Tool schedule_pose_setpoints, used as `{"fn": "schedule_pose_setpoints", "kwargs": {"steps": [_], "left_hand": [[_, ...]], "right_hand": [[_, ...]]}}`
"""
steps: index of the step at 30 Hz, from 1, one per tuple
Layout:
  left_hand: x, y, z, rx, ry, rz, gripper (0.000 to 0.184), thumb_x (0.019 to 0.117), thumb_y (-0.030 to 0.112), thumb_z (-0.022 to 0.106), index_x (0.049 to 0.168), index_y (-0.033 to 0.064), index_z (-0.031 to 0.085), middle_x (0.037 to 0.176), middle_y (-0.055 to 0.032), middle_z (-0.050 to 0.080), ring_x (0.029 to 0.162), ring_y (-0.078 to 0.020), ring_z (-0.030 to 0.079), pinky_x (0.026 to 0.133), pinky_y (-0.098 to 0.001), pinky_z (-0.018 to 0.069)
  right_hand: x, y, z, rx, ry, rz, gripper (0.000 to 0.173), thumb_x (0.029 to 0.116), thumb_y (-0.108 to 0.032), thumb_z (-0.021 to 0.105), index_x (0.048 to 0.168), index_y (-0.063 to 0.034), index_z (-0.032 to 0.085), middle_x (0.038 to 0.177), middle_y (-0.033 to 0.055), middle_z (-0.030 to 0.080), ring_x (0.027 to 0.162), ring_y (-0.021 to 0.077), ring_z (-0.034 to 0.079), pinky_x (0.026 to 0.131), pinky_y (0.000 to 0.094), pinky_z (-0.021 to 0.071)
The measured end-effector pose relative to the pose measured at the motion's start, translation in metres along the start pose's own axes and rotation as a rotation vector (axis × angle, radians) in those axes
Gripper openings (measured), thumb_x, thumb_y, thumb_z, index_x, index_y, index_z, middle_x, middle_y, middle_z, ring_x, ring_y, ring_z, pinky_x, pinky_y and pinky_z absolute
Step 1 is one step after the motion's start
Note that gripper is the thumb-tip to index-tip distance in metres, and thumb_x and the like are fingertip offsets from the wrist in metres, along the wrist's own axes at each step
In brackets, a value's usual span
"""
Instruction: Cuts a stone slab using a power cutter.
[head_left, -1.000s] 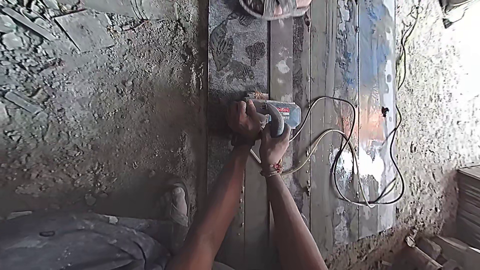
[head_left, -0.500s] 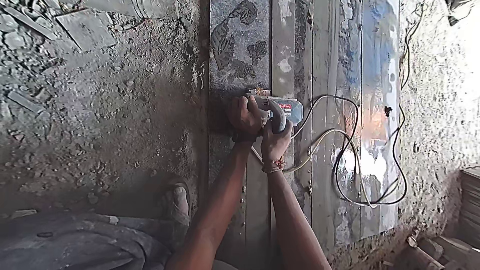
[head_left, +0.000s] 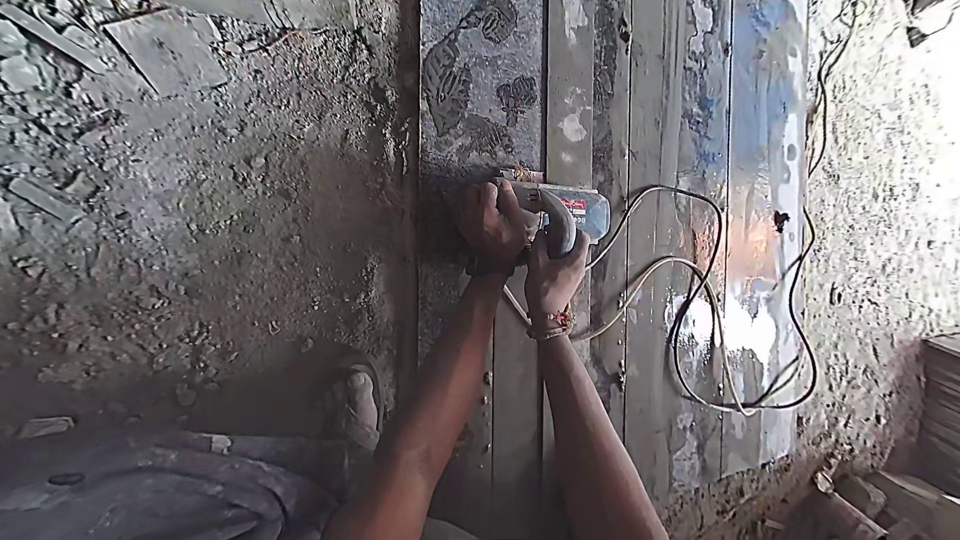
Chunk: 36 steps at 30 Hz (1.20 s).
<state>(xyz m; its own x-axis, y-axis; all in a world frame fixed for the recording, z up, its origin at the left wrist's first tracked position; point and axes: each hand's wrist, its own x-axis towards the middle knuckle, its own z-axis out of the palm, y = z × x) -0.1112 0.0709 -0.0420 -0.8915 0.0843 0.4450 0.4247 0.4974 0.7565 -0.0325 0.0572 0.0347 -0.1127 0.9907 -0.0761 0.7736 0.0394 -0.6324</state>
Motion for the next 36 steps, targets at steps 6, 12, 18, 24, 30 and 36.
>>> {"fn": "schedule_pose_setpoints", "kwargs": {"steps": [6,12,18,24,30,36], "left_hand": [[0.002,-0.003,0.006,0.021,0.013,-0.004,0.038,0.1032,0.031,0.051,0.077,0.0071,0.066,0.08,-0.0106,0.064,0.081,-0.026,0.065,0.073,-0.0404,0.0514],[0.005,-0.003,0.009,0.036,-0.006,-0.013,0.04,0.1038,0.033,0.05,0.079,0.007,0.067,0.082,-0.0106,0.065,0.083,-0.0259,0.066,0.075,-0.0413,0.0518],[0.008,-0.002,0.012,0.043,0.0,-0.006,0.041,0.1042,0.034,0.049,0.078,0.0071,0.067,0.081,-0.011,0.065,0.079,-0.0253,0.066,0.072,-0.0417,0.0511],[0.012,-0.002,0.015,0.043,-0.009,-0.002,0.04,0.1037,0.032,0.05,0.077,0.007,0.066,0.081,-0.011,0.065,0.079,-0.0251,0.066,0.071,-0.0415,0.0509],[0.015,-0.003,0.019,0.038,-0.013,-0.001,0.041,0.1041,0.033,0.048,0.077,0.0075,0.066,0.08,-0.0103,0.065,0.081,-0.0244,0.067,0.073,-0.0411,0.0518],[0.019,-0.004,0.022,0.02,0.006,0.034,0.04,0.1036,0.031,0.049,0.078,0.0073,0.067,0.082,-0.01,0.065,0.082,-0.0244,0.066,0.073,-0.0395,0.0519]], "right_hand": [[0.003,-0.002,0.001,0.005,0.0,-0.008,0.037,0.0948,-0.027,0.071,0.126,-0.0099,0.059,0.088,0.0111,0.069,0.078,0.0277,0.069,0.069,0.0484,0.0545],[0.006,-0.005,0.003,-0.016,-0.01,-0.01,0.04,0.0957,-0.029,0.07,0.128,-0.0096,0.058,0.089,0.012,0.07,0.079,0.029,0.069,0.07,0.0499,0.0546],[0.01,-0.008,0.004,-0.036,-0.01,-0.003,0.04,0.0958,-0.031,0.069,0.128,-0.0095,0.058,0.088,0.0116,0.07,0.079,0.029,0.069,0.07,0.0503,0.0538],[0.013,-0.01,0.005,-0.041,-0.013,-0.009,0.04,0.0966,-0.032,0.068,0.128,-0.0092,0.057,0.09,0.0128,0.069,0.081,0.0296,0.069,0.07,0.0506,0.0539],[0.016,-0.012,0.007,-0.028,-0.025,-0.007,0.041,0.0977,-0.033,0.067,0.13,-0.0099,0.057,0.093,0.0137,0.07,0.083,0.0311,0.069,0.071,0.0521,0.0541],[0.017,-0.014,0.005,-0.023,-0.064,0.007,0.045,0.0989,-0.035,0.066,0.135,-0.0117,0.054,0.095,0.0153,0.069,0.083,0.0319,0.069,0.068,0.0516,0.0544]]}}
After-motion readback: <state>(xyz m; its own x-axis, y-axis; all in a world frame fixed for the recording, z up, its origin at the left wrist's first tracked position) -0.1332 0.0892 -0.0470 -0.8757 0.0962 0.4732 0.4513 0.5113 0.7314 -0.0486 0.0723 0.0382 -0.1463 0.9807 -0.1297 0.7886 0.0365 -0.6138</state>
